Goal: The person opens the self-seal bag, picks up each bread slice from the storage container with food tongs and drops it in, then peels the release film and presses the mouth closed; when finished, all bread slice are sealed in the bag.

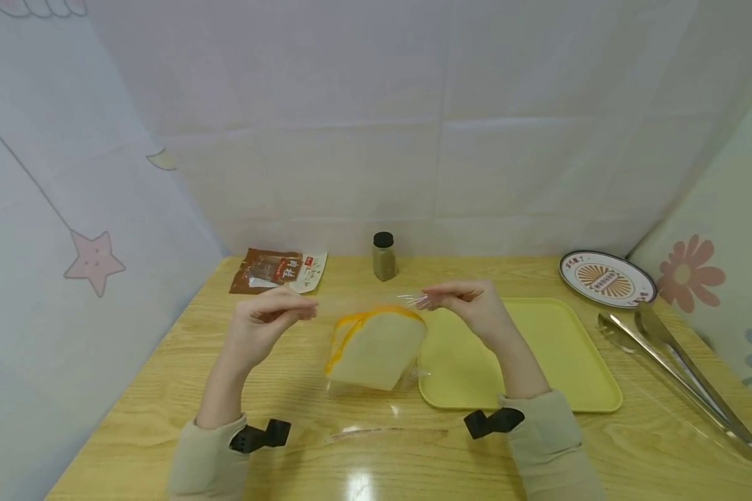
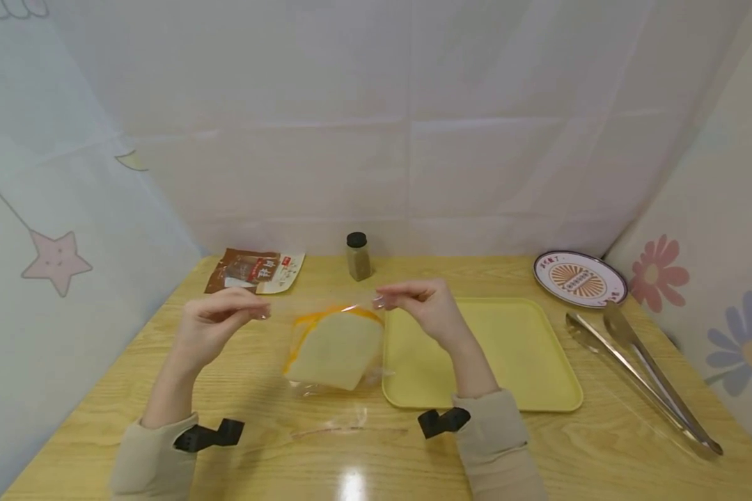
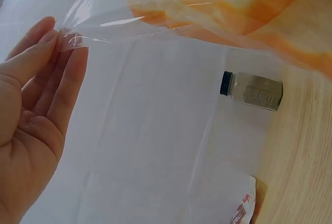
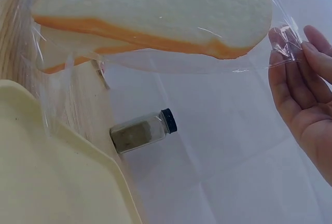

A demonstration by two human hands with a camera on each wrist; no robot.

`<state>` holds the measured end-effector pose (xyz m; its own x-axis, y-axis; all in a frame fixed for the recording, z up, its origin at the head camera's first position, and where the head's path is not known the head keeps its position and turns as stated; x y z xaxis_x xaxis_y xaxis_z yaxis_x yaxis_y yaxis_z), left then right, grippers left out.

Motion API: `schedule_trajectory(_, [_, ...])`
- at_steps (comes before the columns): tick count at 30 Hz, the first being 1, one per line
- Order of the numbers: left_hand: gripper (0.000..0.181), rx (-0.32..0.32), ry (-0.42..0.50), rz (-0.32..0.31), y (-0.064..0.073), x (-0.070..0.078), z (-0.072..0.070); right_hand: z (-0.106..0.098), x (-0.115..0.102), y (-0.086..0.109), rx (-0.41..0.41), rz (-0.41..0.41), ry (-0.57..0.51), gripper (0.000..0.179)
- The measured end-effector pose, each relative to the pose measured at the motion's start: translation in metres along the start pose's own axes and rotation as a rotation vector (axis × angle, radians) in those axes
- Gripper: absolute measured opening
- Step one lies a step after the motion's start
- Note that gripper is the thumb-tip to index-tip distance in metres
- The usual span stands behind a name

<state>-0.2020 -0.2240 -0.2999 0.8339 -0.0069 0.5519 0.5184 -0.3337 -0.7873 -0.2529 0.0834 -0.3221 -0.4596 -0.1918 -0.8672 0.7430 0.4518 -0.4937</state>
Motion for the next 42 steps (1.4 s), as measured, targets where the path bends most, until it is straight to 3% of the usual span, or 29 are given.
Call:
schedule_trajectory(8, [0.025, -0.038, 0.018, 0.071, 0.0004, -0.0012, -0.0007, -0.0031, 0.0025, 0.0001, -0.018, 0.021, 0.035, 0.023])
schedule_trajectory(14, [0.020, -0.046, -0.033, 0.074, 0.0016, 0.0009, -0.0017, -0.0043, 0.0032, 0.0009, -0.040, 0.039, 0.028, 0.024])
schedule_trajectory(18, [0.021, -0.070, -0.015, 0.078, 0.0018, 0.0015, -0.0014, -0.0040, 0.0023, 0.0012, -0.047, 0.023, 0.010, 0.020])
schedule_trajectory(24, [0.022, -0.091, -0.023, 0.053, 0.0037, 0.0028, -0.0017, -0.0051, 0.0026, 0.0011, -0.060, 0.014, 0.016, 0.019])
schedule_trajectory(29, [0.019, -0.106, -0.106, -0.010, 0.0056, 0.0022, -0.0033, -0.0057, 0.0028, 0.0016, -0.074, 0.009, 0.019, 0.017])
schedule_trajectory(37, [0.029, -0.102, -0.234, -0.083, 0.0056, 0.0035, -0.0029, -0.0024, -0.0010, 0.0023, -0.090, -0.080, 0.038, 0.017])
schedule_trajectory(40, [0.029, -0.092, -0.262, -0.099, 0.0052, 0.0053, -0.0014, 0.0007, -0.0025, 0.0018, -0.065, -0.087, 0.073, 0.016])
schedule_trajectory(42, [0.026, -0.077, -0.290, -0.097, 0.0039, 0.0067, 0.0001, 0.0027, -0.0020, 0.0011, -0.017, -0.047, 0.119, 0.015])
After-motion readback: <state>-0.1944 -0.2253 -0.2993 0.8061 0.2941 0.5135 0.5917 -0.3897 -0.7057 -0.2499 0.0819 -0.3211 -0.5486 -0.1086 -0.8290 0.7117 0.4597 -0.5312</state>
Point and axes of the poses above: each hand's wrist, its own y-axis away from the middle knuckle, its own z-axis out of the palm, x = y × z, the point moved 3 cm from there along -y, towards the middle knuckle, and after that the axes turned 1 degree about -y, right-handed, at the moved point
